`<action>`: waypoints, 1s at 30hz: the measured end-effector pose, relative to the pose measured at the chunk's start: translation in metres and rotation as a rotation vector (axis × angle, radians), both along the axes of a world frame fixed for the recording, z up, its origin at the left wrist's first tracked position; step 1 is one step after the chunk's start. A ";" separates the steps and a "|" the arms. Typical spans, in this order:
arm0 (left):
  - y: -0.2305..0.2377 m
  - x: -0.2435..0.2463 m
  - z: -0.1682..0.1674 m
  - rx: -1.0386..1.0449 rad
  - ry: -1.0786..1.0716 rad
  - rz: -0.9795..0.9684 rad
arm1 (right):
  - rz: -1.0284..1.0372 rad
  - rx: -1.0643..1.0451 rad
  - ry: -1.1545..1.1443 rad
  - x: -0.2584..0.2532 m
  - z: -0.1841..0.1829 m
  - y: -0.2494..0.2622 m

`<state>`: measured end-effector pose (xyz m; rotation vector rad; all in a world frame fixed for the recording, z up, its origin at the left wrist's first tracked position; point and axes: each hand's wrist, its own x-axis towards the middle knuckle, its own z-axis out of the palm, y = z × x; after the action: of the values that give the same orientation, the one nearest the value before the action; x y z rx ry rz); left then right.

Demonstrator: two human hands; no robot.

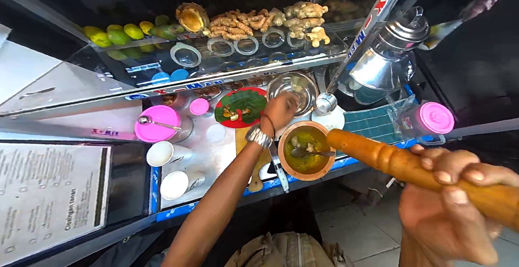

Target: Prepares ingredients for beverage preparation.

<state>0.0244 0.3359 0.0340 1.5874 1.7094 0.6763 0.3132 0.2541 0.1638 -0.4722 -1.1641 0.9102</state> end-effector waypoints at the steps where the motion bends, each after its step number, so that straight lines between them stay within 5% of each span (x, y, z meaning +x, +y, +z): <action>1: -0.019 0.014 0.010 -0.060 -0.002 -0.152 | -0.001 -0.012 0.022 0.006 0.000 0.001; 4: -0.058 0.060 0.007 -0.306 0.185 -0.513 | 0.024 -0.062 0.099 0.009 -0.003 0.007; 7: -0.073 0.091 -0.006 -0.424 0.264 -0.541 | 0.087 -0.054 0.147 -0.003 -0.004 0.015; 11: -0.084 0.093 0.009 -0.326 0.174 -0.295 | 0.183 0.037 0.179 -0.010 0.005 0.018; 14: -0.117 0.076 0.031 0.057 -0.016 0.048 | 0.231 0.067 0.161 -0.005 0.009 0.020; 18: -0.141 0.049 0.040 0.377 -0.170 0.477 | 0.252 -0.079 -0.045 -0.032 -0.039 0.028; 23: -0.115 0.049 -0.033 0.156 -0.209 0.710 | 0.162 -0.258 -0.255 -0.083 -0.122 0.052; 30: -0.099 0.061 -0.053 0.061 -0.236 0.696 | 0.188 -0.251 -0.225 -0.080 -0.103 0.050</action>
<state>0.0851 0.2366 -0.0189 0.8708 2.0649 1.2041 0.2334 0.3037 0.0610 -0.6905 -1.3206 1.1974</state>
